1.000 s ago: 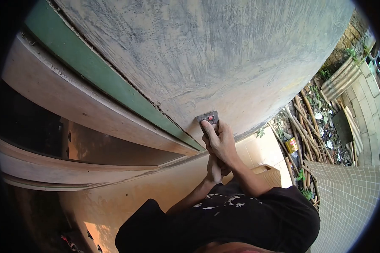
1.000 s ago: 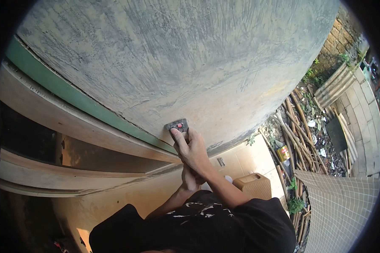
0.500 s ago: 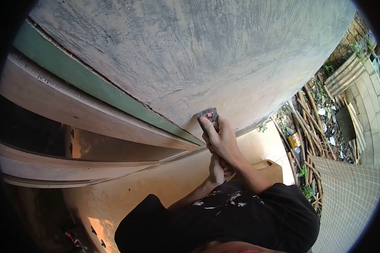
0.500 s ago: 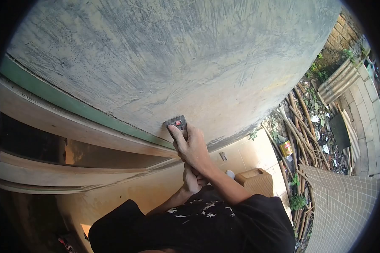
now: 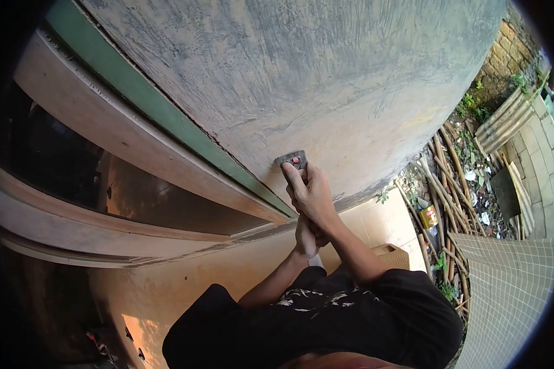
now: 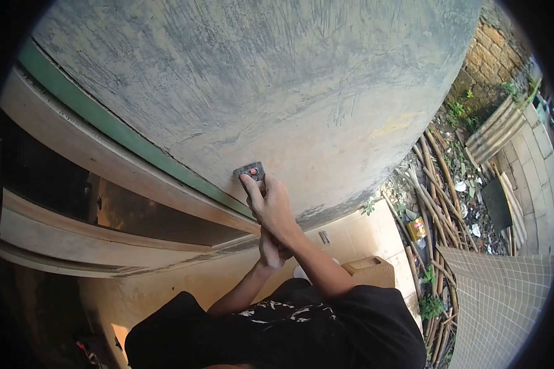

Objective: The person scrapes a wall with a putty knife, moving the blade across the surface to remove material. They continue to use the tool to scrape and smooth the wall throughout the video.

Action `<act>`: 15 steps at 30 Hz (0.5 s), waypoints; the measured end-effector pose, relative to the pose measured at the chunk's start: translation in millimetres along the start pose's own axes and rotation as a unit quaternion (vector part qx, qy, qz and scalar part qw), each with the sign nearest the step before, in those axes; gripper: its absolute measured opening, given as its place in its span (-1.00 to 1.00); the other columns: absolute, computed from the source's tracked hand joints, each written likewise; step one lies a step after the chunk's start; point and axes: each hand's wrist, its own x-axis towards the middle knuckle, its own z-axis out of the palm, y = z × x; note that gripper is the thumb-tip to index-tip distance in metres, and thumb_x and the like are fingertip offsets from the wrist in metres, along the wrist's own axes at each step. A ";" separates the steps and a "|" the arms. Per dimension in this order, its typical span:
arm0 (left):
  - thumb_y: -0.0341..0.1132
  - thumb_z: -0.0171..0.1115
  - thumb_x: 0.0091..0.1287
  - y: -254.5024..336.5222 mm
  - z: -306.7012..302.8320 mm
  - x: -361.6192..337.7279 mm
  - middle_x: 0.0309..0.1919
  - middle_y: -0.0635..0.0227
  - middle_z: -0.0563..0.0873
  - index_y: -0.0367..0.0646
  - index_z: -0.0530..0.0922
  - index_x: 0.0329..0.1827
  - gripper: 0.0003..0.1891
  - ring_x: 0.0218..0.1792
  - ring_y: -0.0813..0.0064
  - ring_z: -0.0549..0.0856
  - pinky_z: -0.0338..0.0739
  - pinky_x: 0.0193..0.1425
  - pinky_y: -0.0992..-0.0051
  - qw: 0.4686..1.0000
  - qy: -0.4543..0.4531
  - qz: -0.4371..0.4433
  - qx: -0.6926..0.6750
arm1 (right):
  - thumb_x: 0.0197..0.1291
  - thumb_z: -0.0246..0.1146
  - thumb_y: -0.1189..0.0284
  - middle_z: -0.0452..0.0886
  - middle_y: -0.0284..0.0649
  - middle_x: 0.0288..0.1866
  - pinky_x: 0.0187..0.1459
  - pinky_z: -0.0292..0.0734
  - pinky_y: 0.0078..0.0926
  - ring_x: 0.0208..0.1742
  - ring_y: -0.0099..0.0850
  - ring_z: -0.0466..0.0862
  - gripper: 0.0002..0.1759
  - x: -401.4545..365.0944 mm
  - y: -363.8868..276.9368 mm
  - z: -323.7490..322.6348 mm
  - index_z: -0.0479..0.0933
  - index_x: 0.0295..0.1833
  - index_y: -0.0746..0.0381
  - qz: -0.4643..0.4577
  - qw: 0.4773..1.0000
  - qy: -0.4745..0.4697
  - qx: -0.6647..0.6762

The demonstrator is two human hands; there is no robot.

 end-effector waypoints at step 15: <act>0.26 -0.28 0.37 31.0 28.6 -10.0 -0.84 0.68 0.13 0.14 0.23 -0.66 -0.47 -0.87 0.73 0.08 -0.09 -0.81 0.67 0.998 0.057 -0.022 -0.014 | 0.27 0.18 0.32 0.38 -0.36 -0.78 -0.73 0.21 -0.60 -0.75 -0.66 0.37 -0.66 4.0 -35.4 9.3 0.39 -0.47 0.34 -0.026 0.998 -0.016 0.057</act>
